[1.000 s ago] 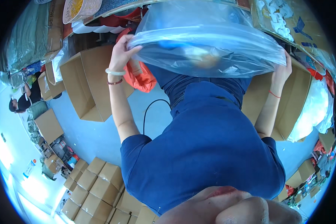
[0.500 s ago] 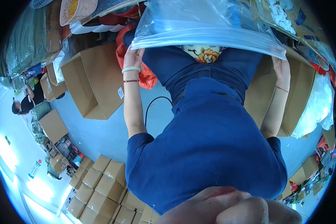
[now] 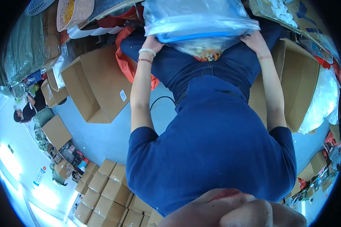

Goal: The person is using a heat-sealing machine to seal small items inside plastic bags.

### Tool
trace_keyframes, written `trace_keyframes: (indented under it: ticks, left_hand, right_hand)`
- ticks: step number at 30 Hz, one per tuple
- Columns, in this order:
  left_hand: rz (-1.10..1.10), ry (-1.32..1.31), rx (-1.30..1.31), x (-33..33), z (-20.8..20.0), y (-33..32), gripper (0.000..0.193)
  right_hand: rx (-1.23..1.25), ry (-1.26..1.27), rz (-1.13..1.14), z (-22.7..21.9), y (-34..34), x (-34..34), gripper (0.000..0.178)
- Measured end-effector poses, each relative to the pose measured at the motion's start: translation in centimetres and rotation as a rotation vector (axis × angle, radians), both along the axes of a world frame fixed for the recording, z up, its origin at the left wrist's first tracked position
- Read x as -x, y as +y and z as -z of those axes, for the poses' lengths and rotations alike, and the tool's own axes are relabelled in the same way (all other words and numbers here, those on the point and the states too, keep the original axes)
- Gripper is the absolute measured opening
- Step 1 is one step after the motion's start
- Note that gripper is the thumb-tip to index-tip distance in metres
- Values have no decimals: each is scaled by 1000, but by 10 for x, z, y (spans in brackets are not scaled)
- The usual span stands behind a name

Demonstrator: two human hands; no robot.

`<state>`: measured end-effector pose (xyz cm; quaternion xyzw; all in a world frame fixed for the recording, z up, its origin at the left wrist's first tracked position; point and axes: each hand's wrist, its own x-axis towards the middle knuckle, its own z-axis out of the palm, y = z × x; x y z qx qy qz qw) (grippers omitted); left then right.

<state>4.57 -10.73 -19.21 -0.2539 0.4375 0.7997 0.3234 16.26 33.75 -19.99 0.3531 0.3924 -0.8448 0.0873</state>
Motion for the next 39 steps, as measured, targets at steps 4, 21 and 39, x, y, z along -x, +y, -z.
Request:
trace_keyframes:
  ticks: [4, 21, 39]
  left_hand:
    - [26, 109, 531, 69, 8, -7, 64]
    - [-325, 551, 819, 176, 67, -15, 20]
    - [657, 941, 1338, 200, 39, -33, 32]
  right_hand:
    - [102, -40, -100, 101, 59, 91, 39]
    - [-910, 737, 129, -4, 29, 211, 44]
    - [-1345, 532, 44, -38, -27, 156, 40]
